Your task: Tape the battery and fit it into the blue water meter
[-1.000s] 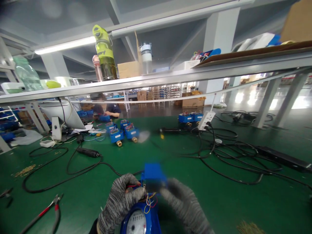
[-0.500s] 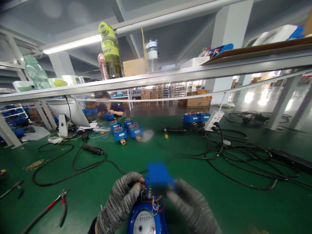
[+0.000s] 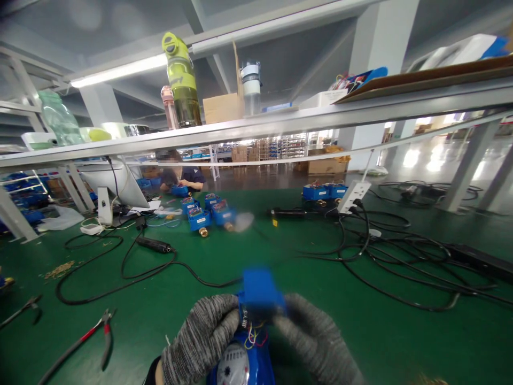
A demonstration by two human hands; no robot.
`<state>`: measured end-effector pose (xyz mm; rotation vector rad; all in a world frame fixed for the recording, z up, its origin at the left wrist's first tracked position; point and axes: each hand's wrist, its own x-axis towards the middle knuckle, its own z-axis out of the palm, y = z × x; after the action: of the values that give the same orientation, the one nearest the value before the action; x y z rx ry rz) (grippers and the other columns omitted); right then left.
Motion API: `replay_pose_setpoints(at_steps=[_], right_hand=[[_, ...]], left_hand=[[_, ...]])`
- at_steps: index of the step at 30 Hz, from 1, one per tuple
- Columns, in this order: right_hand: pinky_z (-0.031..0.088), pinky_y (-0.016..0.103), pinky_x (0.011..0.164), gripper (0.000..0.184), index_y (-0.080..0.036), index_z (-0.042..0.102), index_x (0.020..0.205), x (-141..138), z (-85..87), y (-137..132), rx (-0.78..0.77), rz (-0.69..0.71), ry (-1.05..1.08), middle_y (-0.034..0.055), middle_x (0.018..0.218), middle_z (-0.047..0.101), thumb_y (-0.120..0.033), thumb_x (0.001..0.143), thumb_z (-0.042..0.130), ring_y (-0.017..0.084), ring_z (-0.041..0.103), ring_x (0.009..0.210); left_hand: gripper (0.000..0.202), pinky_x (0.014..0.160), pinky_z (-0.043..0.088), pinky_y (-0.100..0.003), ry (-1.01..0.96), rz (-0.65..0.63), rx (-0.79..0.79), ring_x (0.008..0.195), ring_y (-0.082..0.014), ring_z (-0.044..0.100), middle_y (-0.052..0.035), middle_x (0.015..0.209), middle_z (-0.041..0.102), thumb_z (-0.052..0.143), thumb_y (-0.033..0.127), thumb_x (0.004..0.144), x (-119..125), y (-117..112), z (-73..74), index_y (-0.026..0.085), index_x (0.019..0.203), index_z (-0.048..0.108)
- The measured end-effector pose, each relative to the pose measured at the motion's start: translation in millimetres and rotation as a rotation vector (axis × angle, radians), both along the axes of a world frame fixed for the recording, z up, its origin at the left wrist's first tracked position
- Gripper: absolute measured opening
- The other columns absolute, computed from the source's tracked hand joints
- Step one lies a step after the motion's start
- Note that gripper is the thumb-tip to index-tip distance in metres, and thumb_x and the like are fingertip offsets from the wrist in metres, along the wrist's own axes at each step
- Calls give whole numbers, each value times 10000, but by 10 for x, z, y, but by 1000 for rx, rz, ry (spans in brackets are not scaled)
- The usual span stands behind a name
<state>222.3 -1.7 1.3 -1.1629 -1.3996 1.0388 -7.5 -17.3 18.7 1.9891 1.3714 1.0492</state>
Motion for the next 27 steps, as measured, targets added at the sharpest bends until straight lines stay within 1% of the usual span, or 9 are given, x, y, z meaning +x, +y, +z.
replay_pose_setpoints(at_steps=[6,9,12,15,17,20,23,25,27], right_hand=[[613,372,794,388,-231,796,903,55,57,10,-4,33,-9,95,979,779,-549,682,805,326,726,919],[602,394,832,381,-229,799,926,61,91,10,-8,59,-4,93,976,777,-539,706,787,333,719,945],[580,419,885,364,-240,801,941,79,94,16,-20,93,-2,94,1005,773,-521,710,789,343,702,999],[570,445,904,373,-242,801,934,85,91,15,-44,76,-5,102,1031,769,-528,695,800,354,692,1025],[558,461,924,393,-234,799,944,64,97,1,-55,84,1,110,1046,765,-540,698,795,357,685,1043],[537,464,956,396,-235,786,1001,12,92,-28,-83,139,59,106,1092,755,-535,743,766,343,680,1066],[512,483,994,426,-244,772,1065,-3,40,-37,-129,165,133,97,1153,738,-528,747,766,345,664,1107],[498,511,1011,466,-240,780,1053,24,-15,-25,-142,117,121,101,1169,731,-538,696,796,372,642,1144],[494,523,1015,443,-261,801,984,69,-69,-2,-128,41,71,101,1161,734,-542,642,823,399,623,1167]], left_hand=[[232,843,543,-340,-49,95,116,852,-218,699,-66,899,762,529,216,866,146,-35,32,204,919,754],[215,759,528,-303,-117,103,97,758,-188,673,-48,819,742,532,190,849,177,-26,-2,200,872,745],[139,633,479,-270,-198,35,52,635,-157,596,-30,711,679,609,214,799,152,-41,13,183,845,737],[152,606,440,-261,-260,-77,17,643,-153,566,-22,707,653,709,293,746,126,-69,105,175,838,735],[190,593,413,-255,-275,-99,-47,637,-142,544,-12,684,623,733,352,745,129,-77,166,167,789,716],[262,551,350,-246,-294,-102,-135,595,-112,462,15,613,507,730,367,754,152,-63,178,163,649,604],[433,540,294,-251,-370,-149,-175,568,-88,370,42,571,393,750,377,752,172,-37,97,180,552,420],[511,532,256,-258,-438,-179,-202,551,-75,315,56,549,340,768,383,743,185,-22,30,186,539,343],[543,525,226,-266,-497,-206,-225,541,-69,287,62,539,318,774,397,741,199,-6,-26,189,536,317]])
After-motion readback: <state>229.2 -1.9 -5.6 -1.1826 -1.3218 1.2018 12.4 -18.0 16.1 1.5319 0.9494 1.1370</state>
